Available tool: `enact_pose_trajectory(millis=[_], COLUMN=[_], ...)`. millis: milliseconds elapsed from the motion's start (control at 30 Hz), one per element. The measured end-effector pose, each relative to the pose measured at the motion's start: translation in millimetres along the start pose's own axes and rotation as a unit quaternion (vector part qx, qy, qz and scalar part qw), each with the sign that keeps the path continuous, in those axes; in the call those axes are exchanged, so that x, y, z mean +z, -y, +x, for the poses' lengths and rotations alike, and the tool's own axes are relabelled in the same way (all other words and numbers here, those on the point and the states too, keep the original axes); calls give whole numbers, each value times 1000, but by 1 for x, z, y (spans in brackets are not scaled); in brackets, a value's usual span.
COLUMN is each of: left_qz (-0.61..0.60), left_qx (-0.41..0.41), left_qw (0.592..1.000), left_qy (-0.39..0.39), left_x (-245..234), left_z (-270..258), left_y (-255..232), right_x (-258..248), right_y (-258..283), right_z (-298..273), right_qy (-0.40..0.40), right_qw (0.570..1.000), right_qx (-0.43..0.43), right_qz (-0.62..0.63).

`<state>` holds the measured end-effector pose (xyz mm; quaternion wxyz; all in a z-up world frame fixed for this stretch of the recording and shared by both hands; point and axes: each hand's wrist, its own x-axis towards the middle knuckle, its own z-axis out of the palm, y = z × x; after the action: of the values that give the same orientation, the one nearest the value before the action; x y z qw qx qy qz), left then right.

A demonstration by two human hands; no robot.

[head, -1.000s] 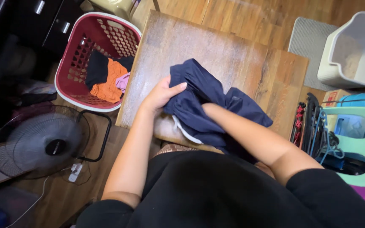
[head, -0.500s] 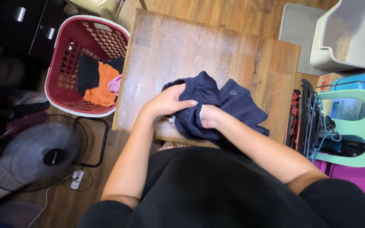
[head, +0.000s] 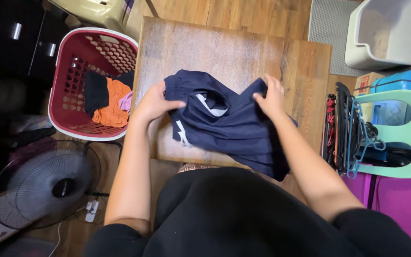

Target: Folding various items of clothing and placing them neatly in stacks.

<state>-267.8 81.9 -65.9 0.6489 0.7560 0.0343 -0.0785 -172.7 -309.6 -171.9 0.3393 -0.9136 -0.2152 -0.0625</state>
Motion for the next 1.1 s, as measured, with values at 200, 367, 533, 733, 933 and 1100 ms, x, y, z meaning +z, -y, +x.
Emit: enact_pose_trajectory(millis=[200,367,533,733,933,1100], left_qz=[40,148,245,233,440,512], left_qx=[-50,76,182,159,-59,-68], left_qw=[997,953,916,916,887,848], left_qy=[-41,-253,-262,-286,-128,-116], left_x=[-26,-48,-35,47,79,50], left_z=[-11,-35,100,175,57,13], left_y=[11,-12,-33,44,119,161], right_x=[24,-102,-162,-98,-7,16], right_y=[-77,-136,-151,-126,58,67], right_z=[-17,-36,39,41,-140,-236], right_qy=[16,9,-112,-269,55,158], right_qw=[979,889,952,958,974,957], right_qx=[199,248,163,88,202,216], right_qz=[-32,385,233,-36,-82,-115])
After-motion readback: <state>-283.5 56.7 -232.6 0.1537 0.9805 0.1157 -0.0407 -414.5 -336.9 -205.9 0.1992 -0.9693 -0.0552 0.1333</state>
